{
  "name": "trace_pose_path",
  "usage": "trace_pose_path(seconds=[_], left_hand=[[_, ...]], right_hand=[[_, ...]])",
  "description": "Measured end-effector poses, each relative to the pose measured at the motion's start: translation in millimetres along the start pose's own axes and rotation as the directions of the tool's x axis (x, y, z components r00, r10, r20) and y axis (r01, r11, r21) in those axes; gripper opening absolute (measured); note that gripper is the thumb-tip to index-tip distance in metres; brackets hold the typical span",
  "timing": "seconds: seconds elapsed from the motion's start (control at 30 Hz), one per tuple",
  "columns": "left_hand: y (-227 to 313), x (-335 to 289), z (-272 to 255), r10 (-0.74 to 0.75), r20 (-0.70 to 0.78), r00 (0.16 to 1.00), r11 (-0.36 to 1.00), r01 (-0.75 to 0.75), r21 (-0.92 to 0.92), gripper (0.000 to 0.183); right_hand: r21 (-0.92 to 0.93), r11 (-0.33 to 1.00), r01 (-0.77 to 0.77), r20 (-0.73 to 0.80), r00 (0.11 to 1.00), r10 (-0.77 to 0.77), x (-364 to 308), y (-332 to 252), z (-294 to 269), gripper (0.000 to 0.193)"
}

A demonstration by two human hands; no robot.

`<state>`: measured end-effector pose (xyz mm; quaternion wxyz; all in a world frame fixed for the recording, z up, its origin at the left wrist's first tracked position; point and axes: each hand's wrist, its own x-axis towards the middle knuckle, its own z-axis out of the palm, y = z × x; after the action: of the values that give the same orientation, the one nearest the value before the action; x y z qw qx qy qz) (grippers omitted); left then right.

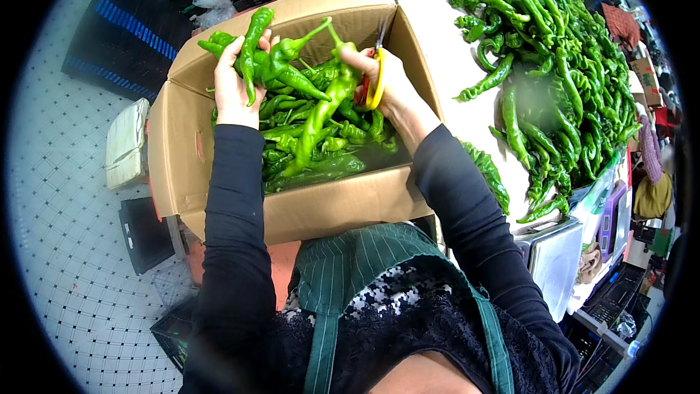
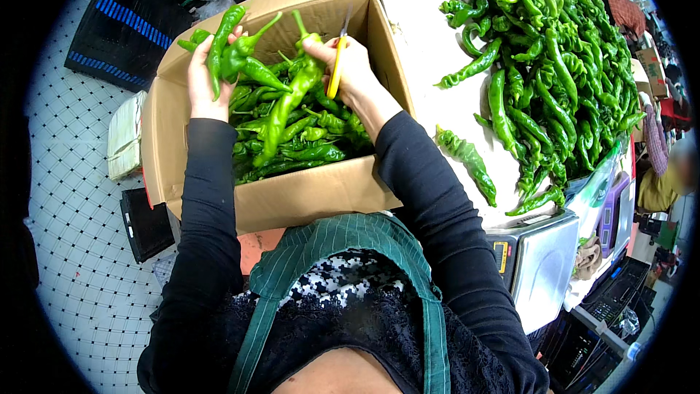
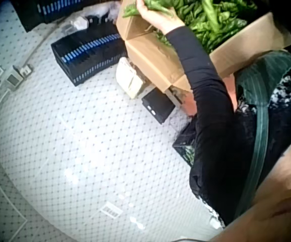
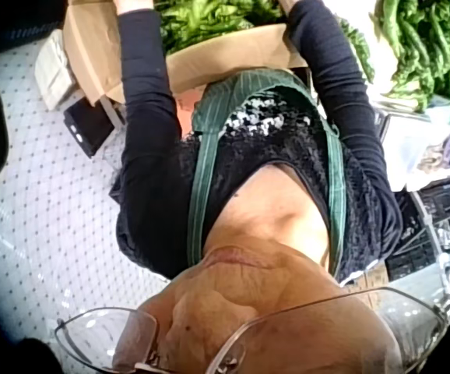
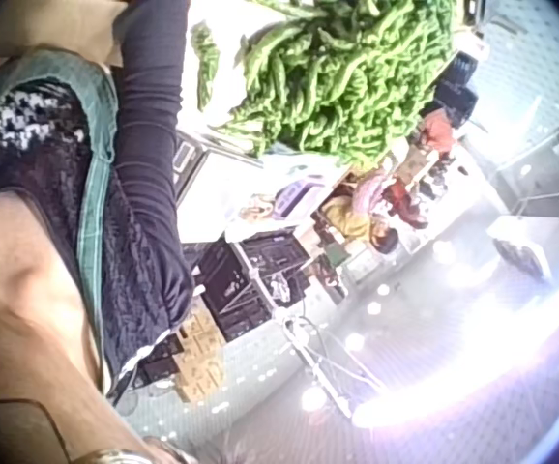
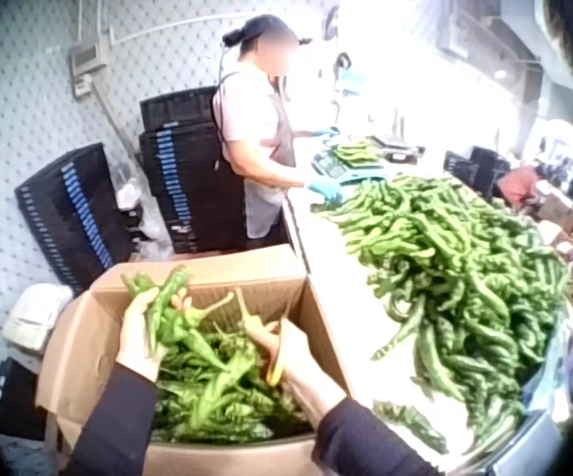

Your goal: The person uses yellow-handled scissors to trim the stems off green peppers, picking them from a cardboard box and placing the trimmed peppers onto a white table. Another person wearing blue gloves is visible in the background, also handling peppers.

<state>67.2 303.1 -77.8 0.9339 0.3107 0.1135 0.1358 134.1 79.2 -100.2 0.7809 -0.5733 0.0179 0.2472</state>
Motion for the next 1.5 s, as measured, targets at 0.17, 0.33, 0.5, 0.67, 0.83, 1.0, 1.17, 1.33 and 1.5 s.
trace_pose_path(seconds=[0.17, 0.33, 0.5, 0.67, 0.83, 1.0, 1.17, 1.33, 1.5], left_hand=[[1.0, -2.8, 13.4, 0.029, -0.155, 0.987, 1.000, -0.028, 0.012, 0.033], [1.6, -2.8, 11.7, -0.103, -0.167, 0.981, 0.993, 0.092, -0.072, 0.036], [-6.9, -26.2, 20.0, -0.307, 0.019, 0.952, 0.943, 0.301, 0.144, 0.037], [-27.5, -30.8, 18.0, -0.529, 0.170, 0.832, 0.847, 0.506, 0.162, 0.034], [-38.0, -30.5, 19.5, -0.493, 0.295, 0.819, 0.866, 0.494, 0.074, 0.032], [-38.4, -35.0, 18.1, -0.387, 0.327, 0.862, 0.907, 0.421, -0.035, 0.035], [-40.0, -34.4, 26.2, -0.334, 0.362, 0.870, 0.920, 0.385, -0.078, 0.033], [-35.4, -31.5, 33.6, -0.282, 0.342, 0.897, 0.955, 0.296, 0.012, 0.055], [-35.6, -33.4, 49.1, -0.325, 0.263, 0.909, 0.945, 0.324, 0.047, 0.033]], right_hand=[[0.086, 0.996, -0.006, -0.100, 0.995, 0.014, 0.9, -8.9, 1.3, 0.040], [0.114, 0.994, 0.004, -0.108, 0.994, 0.008, 7.0, -4.8, -1.0, 0.040], [0.166, 0.985, 0.040, -0.031, 0.999, -0.035, 19.8, 6.0, -9.3, 0.038], [0.140, 0.990, -0.009, 0.093, 0.996, -0.005, 28.6, 7.8, -13.7, 0.032], [0.213, 0.971, -0.105, 0.281, 0.959, 0.042, 40.2, 9.0, -27.3, 0.029], [0.431, 0.895, -0.114, 0.270, 0.963, -0.008, 32.9, 8.5, -16.2, 0.025], [0.543, 0.829, -0.136, 0.387, 0.916, -0.104, 38.3, 11.4, -21.5, 0.033], [0.617, 0.772, -0.150, 0.402, 0.904, -0.145, 26.3, 3.1, -16.1, 0.039], [0.621, 0.770, -0.145, 0.395, 0.907, -0.148, 25.4, 0.6, -19.7, 0.040]])
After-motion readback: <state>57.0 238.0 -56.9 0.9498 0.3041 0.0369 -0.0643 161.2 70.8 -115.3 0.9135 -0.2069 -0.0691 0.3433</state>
